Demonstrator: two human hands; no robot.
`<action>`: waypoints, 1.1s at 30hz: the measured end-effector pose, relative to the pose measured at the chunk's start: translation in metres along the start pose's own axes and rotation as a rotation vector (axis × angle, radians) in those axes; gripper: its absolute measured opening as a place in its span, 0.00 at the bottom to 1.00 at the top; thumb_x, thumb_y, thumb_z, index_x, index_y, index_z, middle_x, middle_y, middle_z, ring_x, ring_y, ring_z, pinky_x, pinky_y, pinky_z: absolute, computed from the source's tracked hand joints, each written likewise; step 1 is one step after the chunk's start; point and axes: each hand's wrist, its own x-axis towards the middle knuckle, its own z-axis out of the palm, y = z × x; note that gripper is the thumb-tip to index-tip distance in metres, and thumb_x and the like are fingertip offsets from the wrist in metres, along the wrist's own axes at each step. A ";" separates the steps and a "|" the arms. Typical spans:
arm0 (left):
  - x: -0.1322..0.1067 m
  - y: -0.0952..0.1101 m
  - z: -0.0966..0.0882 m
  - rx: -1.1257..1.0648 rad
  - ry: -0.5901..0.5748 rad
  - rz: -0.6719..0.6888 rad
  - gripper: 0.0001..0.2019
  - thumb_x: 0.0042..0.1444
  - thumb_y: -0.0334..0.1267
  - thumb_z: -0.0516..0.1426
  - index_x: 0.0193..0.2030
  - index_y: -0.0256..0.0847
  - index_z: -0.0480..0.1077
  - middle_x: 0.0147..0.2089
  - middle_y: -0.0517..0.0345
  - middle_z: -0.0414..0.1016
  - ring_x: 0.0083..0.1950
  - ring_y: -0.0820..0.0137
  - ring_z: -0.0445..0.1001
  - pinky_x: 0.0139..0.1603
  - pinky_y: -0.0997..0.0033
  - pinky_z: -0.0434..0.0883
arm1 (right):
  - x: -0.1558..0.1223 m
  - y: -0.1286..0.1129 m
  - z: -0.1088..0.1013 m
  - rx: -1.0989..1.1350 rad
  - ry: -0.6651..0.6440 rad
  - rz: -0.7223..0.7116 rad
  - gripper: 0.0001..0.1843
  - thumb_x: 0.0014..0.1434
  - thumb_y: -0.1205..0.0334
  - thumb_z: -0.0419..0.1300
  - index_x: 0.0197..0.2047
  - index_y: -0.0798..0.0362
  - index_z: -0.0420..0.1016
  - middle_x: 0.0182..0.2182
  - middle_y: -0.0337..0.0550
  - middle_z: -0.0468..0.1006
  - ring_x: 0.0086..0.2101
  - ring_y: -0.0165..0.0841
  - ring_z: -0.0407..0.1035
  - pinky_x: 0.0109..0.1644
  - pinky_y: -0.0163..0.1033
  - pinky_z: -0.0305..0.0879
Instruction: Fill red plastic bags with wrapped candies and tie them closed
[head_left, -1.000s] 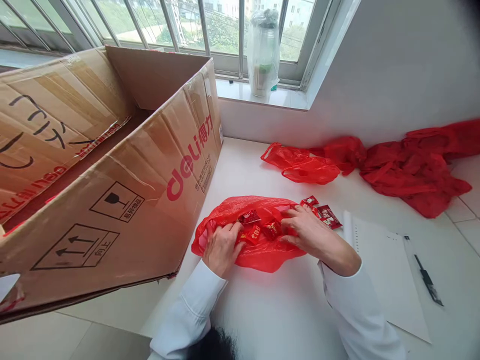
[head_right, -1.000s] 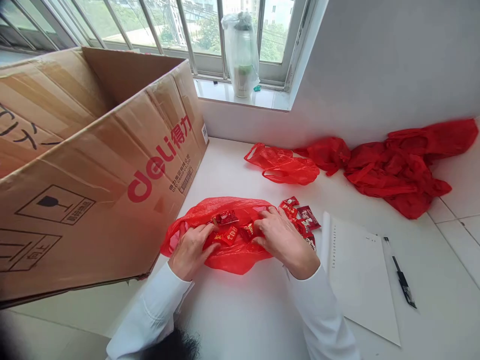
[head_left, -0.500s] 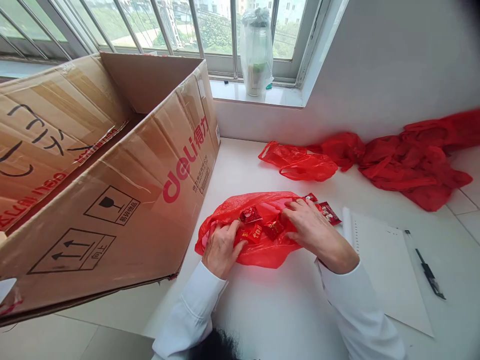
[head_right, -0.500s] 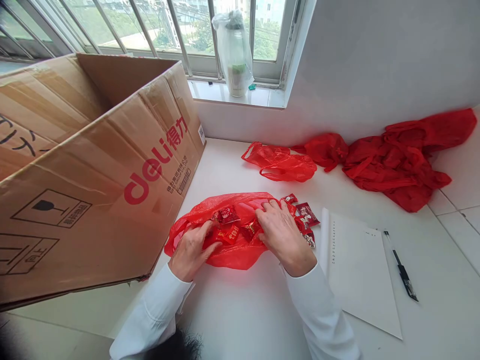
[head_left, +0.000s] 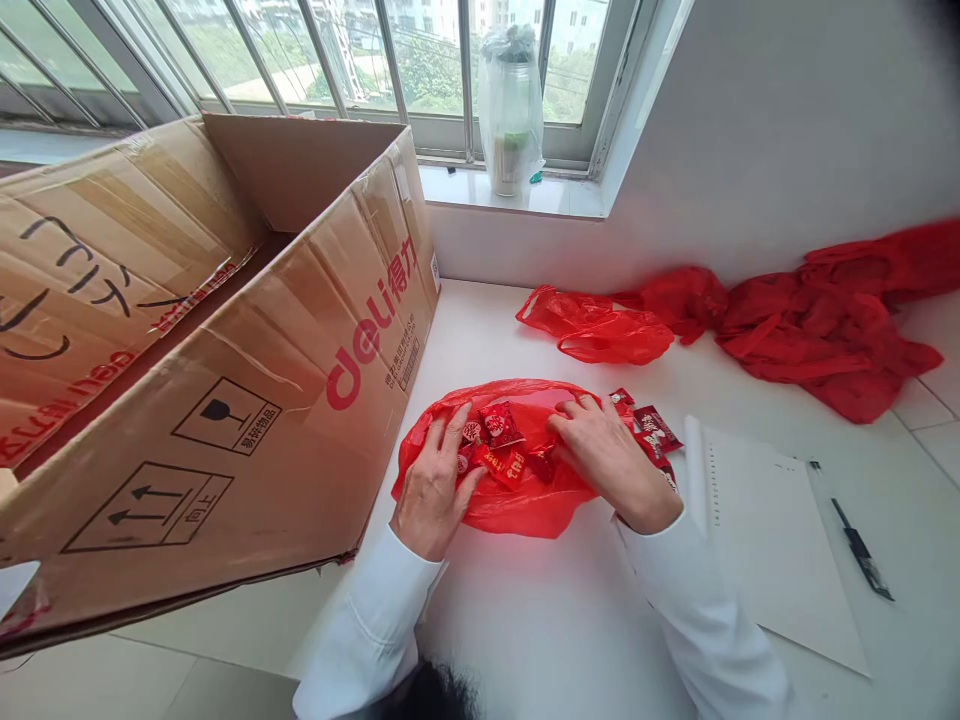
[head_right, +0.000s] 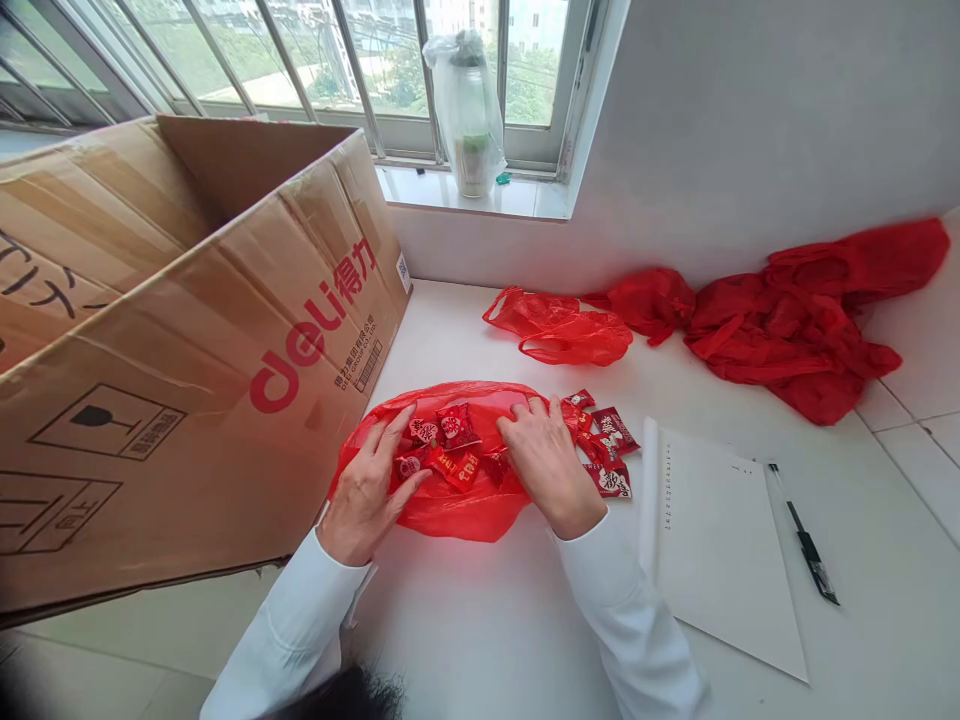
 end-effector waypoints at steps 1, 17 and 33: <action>0.000 0.000 -0.001 -0.002 0.013 0.006 0.35 0.57 0.28 0.57 0.68 0.44 0.47 0.62 0.46 0.62 0.60 0.61 0.67 0.58 0.59 0.69 | 0.001 -0.003 0.002 -0.015 0.008 0.002 0.09 0.60 0.69 0.55 0.40 0.52 0.75 0.39 0.48 0.74 0.44 0.42 0.63 0.53 0.50 0.56; -0.003 -0.007 -0.013 0.061 0.097 0.071 0.26 0.65 0.42 0.46 0.68 0.48 0.47 0.65 0.50 0.61 0.66 0.56 0.60 0.56 0.54 0.71 | 0.045 -0.054 0.041 0.144 0.182 0.120 0.25 0.64 0.48 0.50 0.52 0.61 0.70 0.49 0.60 0.71 0.54 0.53 0.59 0.60 0.69 0.47; -0.003 -0.004 -0.010 0.173 0.035 0.153 0.20 0.65 0.40 0.45 0.62 0.43 0.59 0.60 0.46 0.64 0.54 0.58 0.73 0.43 0.62 0.76 | 0.008 -0.017 0.013 0.044 -0.010 0.008 0.14 0.62 0.76 0.48 0.38 0.56 0.74 0.41 0.50 0.74 0.51 0.42 0.62 0.61 0.54 0.53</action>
